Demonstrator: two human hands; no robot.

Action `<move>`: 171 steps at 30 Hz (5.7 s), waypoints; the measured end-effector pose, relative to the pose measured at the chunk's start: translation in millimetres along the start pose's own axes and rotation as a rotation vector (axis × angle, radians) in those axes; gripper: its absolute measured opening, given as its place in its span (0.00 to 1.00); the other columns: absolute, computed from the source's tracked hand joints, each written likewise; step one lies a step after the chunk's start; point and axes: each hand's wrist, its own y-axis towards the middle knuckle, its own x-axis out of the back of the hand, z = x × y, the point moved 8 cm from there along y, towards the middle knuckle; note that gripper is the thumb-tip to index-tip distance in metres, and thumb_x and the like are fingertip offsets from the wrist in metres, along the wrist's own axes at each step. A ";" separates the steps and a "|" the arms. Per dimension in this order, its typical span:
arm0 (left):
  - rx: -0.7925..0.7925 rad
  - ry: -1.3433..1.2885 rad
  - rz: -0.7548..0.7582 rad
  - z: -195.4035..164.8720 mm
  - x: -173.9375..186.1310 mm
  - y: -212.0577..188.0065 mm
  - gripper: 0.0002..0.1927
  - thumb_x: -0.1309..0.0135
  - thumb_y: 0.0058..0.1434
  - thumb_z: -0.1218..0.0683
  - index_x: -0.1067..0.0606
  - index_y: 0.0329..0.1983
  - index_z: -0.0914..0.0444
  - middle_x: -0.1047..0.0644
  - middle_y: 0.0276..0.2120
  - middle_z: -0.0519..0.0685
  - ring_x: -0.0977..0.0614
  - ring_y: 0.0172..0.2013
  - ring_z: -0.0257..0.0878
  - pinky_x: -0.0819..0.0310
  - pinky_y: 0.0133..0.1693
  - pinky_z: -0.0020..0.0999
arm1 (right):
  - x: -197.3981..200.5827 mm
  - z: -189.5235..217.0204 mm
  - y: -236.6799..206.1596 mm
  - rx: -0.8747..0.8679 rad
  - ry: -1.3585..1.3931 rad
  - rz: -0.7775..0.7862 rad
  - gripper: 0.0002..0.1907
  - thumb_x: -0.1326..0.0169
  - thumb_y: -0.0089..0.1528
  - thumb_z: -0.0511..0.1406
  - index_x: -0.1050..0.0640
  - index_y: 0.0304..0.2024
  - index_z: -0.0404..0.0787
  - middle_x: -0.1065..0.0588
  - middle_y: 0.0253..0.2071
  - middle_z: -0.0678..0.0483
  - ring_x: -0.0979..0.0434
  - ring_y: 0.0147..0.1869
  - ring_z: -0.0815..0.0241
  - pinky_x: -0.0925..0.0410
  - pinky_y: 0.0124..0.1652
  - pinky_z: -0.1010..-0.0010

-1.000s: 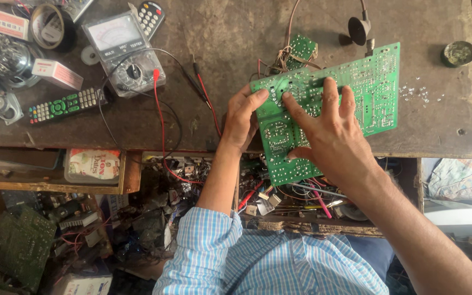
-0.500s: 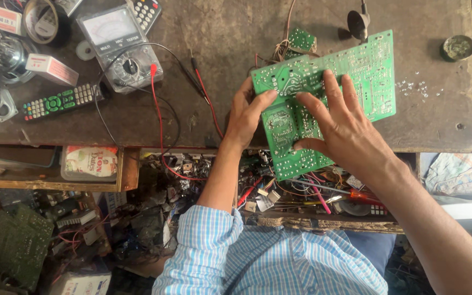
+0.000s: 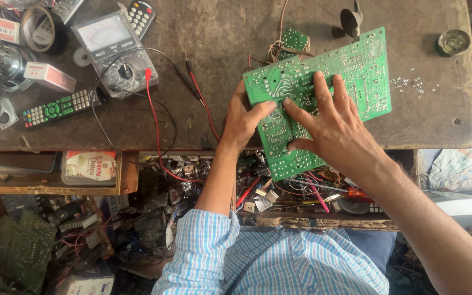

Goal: The person sits at a cluttered workbench and uses a soldering iron to solder a small motor-like component and its wires, testing connections with a multimeter. They then lift a larger circuit board, reposition it, and continue soldering points on the board.

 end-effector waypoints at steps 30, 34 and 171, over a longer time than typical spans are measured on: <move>0.046 0.025 -0.103 -16.6 57.2 13.9 0.27 0.39 0.59 0.55 0.31 0.60 0.69 0.21 0.46 0.51 0.20 0.44 0.36 0.23 0.49 0.33 | -157.3 27.9 -209.4 -0.596 0.379 -0.019 0.07 0.39 0.55 0.35 0.20 0.27 0.37 0.21 0.26 0.49 0.20 0.33 0.50 0.27 0.37 0.60; 0.041 -0.016 -0.097 -21.6 64.4 19.1 0.30 0.40 0.59 0.56 0.33 0.63 0.69 0.22 0.47 0.50 0.21 0.45 0.35 0.24 0.50 0.32 | -142.5 21.6 -156.2 -0.703 0.276 -0.042 0.13 0.40 0.58 0.33 0.26 0.22 0.33 0.28 0.23 0.44 0.26 0.31 0.44 0.33 0.34 0.56; -0.057 -0.031 -0.269 11.5 1.8 24.2 0.26 0.41 0.59 0.54 0.27 0.58 0.72 0.23 0.50 0.53 0.21 0.49 0.41 0.27 0.56 0.37 | 57.6 -280.1 -195.8 -0.612 0.462 -0.787 0.05 0.50 0.79 0.27 0.26 0.47 0.29 0.24 0.38 0.48 0.26 0.35 0.64 0.31 0.37 0.75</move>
